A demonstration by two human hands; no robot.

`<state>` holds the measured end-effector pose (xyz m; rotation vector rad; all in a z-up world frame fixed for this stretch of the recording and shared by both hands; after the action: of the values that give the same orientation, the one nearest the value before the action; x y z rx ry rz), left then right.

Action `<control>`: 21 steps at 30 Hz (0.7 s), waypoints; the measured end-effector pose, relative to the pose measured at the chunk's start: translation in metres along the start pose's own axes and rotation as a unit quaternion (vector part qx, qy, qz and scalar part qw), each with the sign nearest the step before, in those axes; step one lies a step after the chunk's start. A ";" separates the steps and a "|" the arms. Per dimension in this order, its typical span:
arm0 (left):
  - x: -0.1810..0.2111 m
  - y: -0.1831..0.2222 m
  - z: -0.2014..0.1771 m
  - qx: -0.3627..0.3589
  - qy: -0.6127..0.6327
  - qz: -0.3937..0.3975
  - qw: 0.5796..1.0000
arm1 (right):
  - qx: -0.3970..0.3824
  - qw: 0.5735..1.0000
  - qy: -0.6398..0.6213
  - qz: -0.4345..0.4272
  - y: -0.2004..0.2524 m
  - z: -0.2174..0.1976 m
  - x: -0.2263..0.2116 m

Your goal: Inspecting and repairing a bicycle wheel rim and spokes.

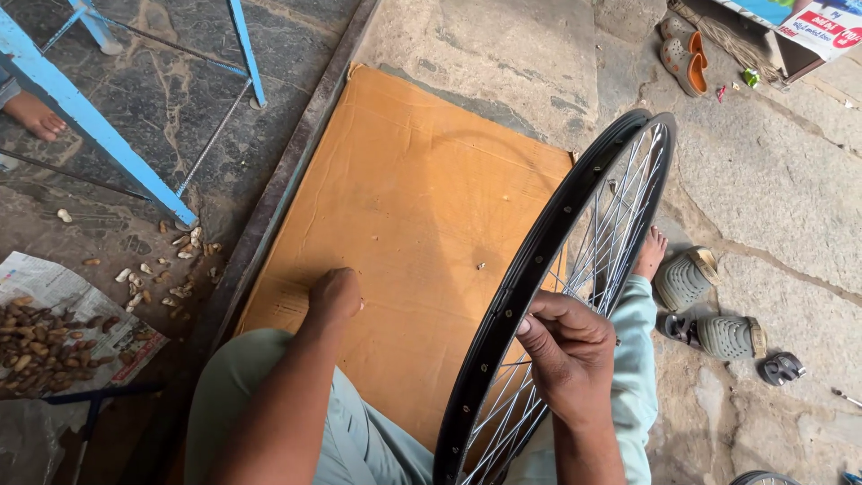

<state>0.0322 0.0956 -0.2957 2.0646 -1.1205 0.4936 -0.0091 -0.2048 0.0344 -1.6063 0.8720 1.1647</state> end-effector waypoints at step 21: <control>0.058 0.203 -0.146 -0.156 0.776 0.080 0.606 | -0.227 0.963 0.125 0.071 -0.004 0.207 0.137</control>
<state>-0.1046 0.0996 -0.0787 0.5549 -0.1724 1.5782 -0.0251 -0.0095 -0.1183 -2.1287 0.9387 1.3514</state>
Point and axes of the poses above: each hand's wrist, its own y-axis away from the middle knuckle, its own z-axis out of the palm, x = y × z, the point moved 10 cm from there along -y, towards the middle knuckle, and after that the axes turned 10 degrees about y, right-handed, at the moved point
